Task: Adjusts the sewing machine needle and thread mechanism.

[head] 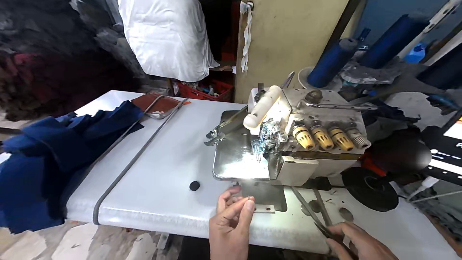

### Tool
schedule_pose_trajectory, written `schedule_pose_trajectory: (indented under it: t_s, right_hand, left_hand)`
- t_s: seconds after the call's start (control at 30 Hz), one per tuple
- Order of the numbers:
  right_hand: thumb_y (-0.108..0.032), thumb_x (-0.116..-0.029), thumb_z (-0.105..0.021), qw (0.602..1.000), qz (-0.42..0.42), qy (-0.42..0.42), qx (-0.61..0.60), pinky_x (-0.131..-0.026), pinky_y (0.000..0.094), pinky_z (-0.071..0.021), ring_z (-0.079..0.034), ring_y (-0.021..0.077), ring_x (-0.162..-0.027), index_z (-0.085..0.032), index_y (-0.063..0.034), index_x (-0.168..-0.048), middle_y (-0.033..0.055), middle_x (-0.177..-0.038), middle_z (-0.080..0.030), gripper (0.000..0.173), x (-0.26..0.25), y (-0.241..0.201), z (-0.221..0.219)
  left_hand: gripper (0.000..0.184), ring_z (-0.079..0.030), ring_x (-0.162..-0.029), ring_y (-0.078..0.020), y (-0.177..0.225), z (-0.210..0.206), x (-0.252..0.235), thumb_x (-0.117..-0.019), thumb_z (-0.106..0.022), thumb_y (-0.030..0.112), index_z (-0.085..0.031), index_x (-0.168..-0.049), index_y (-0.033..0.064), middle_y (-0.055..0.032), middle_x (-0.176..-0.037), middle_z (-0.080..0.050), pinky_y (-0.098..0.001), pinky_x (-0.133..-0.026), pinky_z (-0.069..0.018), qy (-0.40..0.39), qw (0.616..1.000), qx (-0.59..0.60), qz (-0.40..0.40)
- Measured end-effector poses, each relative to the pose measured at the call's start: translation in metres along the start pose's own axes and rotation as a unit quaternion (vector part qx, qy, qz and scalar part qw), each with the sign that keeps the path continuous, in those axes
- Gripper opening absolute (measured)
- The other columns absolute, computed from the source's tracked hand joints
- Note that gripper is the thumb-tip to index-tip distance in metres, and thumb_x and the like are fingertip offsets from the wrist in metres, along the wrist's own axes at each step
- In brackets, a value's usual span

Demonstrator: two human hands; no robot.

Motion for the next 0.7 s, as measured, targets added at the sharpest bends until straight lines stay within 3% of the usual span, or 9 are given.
schedule_pose_trajectory:
  t_s: [0.07,0.2,0.27,0.37,0.4,0.5,0.6,0.63,0.7]
  right_hand:
    - [-0.014,-0.0991,-0.06,0.999,0.028,0.002,-0.043,-0.073,0.0517,-0.0549,-0.066,0.0358,-0.079,-0.066,0.0094,-0.116,0.0265,-0.1,-0.068,0.029,0.005,-0.007,0.006]
    - [-0.011,-0.1041,-0.052,0.969,0.108,-0.002,-0.223,-0.072,0.0356,-0.0581,-0.069,0.0176,-0.078,-0.057,0.0079,-0.118,0.0133,-0.091,-0.068,0.024,-0.005,-0.036,-0.012]
    - [-0.01,-0.1076,-0.046,0.941,0.113,-0.012,-0.317,-0.064,0.0311,-0.062,-0.069,0.0127,-0.069,-0.049,0.0058,-0.121,0.0079,-0.09,-0.066,0.021,-0.016,-0.051,-0.032]
    - [-0.013,-0.1082,-0.046,0.932,0.135,-0.011,-0.337,-0.049,0.0249,-0.056,-0.06,0.0065,-0.055,-0.049,0.0029,-0.125,0.0056,-0.094,-0.066,0.023,-0.029,-0.064,-0.053]
    - [-0.013,-0.1074,-0.047,0.933,0.149,-0.008,-0.329,-0.05,0.0235,-0.0547,-0.059,0.0055,-0.056,-0.051,0.0025,-0.124,0.0051,-0.094,-0.066,0.024,-0.032,-0.065,-0.057]
    - [-0.013,-0.1056,-0.05,0.93,0.161,-0.012,-0.329,-0.056,0.0211,-0.0528,-0.06,0.0045,-0.063,-0.055,0.0032,-0.127,0.0037,-0.091,-0.067,0.027,-0.036,-0.068,-0.06]
    - [-0.022,-0.1107,-0.041,0.929,0.138,-0.019,-0.343,-0.056,0.0192,-0.0481,-0.053,0.0016,-0.061,-0.058,0.0057,-0.136,-0.0005,-0.085,-0.065,0.041,-0.036,-0.067,-0.06]
    - [-0.026,-0.1118,-0.037,0.928,0.127,-0.027,-0.35,-0.054,0.0178,-0.045,-0.05,-0.0001,-0.058,-0.062,0.0036,-0.133,-0.0035,-0.081,-0.063,0.045,-0.038,-0.066,-0.062]
    - [-0.029,-0.1107,-0.036,0.924,0.11,-0.037,-0.363,-0.048,0.0164,-0.0382,-0.044,-0.0027,-0.052,-0.072,-0.0033,-0.116,-0.0085,-0.07,-0.058,0.045,-0.044,-0.063,-0.067]
  left_hand:
    - [0.014,-0.066,-0.089,-0.003,0.001,0.0,-0.003,-0.0925,-0.07,0.014,-0.08,-0.089,0.0049,-0.0094,-0.117,-0.066,-0.0158,-0.073,-0.0568,0.004,1.0,-0.015,-0.007]
    - [0.015,-0.064,-0.083,-0.0007,0.002,-0.001,0.004,-0.0956,-0.066,0.01,-0.078,-0.091,0.0029,-0.0015,-0.1,-0.068,-0.0151,-0.071,-0.0554,-0.033,0.999,-0.005,0.032]
    - [0.015,-0.067,-0.072,-0.0011,0.004,-0.002,0.01,-0.0985,-0.061,0.003,-0.074,-0.102,-0.0028,0.0006,-0.088,-0.073,-0.0174,-0.066,-0.0577,-0.045,0.997,0.004,0.056]
    - [0.029,-0.067,-0.071,-0.002,0.0,-0.001,0.011,-0.0991,-0.057,-0.001,-0.064,-0.125,-0.0114,-0.0005,-0.086,-0.073,-0.0184,-0.068,-0.0579,-0.073,0.997,-0.007,0.018]
    - [0.029,-0.066,-0.072,-0.0021,-0.001,0.0,0.009,-0.0993,-0.057,0.0,-0.065,-0.125,-0.0107,-0.0011,-0.087,-0.073,-0.0182,-0.068,-0.0575,-0.078,0.997,-0.009,0.003]
    - [0.016,-0.066,-0.067,-0.0017,0.0,0.002,0.006,-0.0977,-0.063,0.006,-0.076,-0.103,-0.0018,0.0006,-0.081,-0.072,-0.0175,-0.063,-0.0579,-0.068,0.997,-0.023,0.001]
    - [0.012,-0.067,-0.066,-0.0026,-0.002,0.005,0.006,-0.0964,-0.065,0.006,-0.076,-0.096,0.0003,0.0012,-0.079,-0.072,-0.0187,-0.062,-0.058,-0.073,0.997,-0.029,0.027]
    - [0.013,-0.067,-0.067,-0.0031,-0.003,0.007,0.006,-0.0968,-0.065,0.006,-0.076,-0.098,0.0001,0.0004,-0.081,-0.072,-0.0187,-0.063,-0.0581,-0.077,0.996,-0.038,0.017]
    - [0.016,-0.067,-0.07,-0.0032,-0.005,0.01,0.005,-0.0976,-0.064,0.009,-0.077,-0.1,0.0004,-0.0005,-0.084,-0.072,-0.0178,-0.064,-0.0582,-0.084,0.994,-0.07,-0.015]
Point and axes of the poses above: each hand's wrist, its own x-axis away from the middle knuckle, its own z-axis out of the back of the hand, y = z × x, the point moved 2 cm from there along -x, towards the middle knuckle
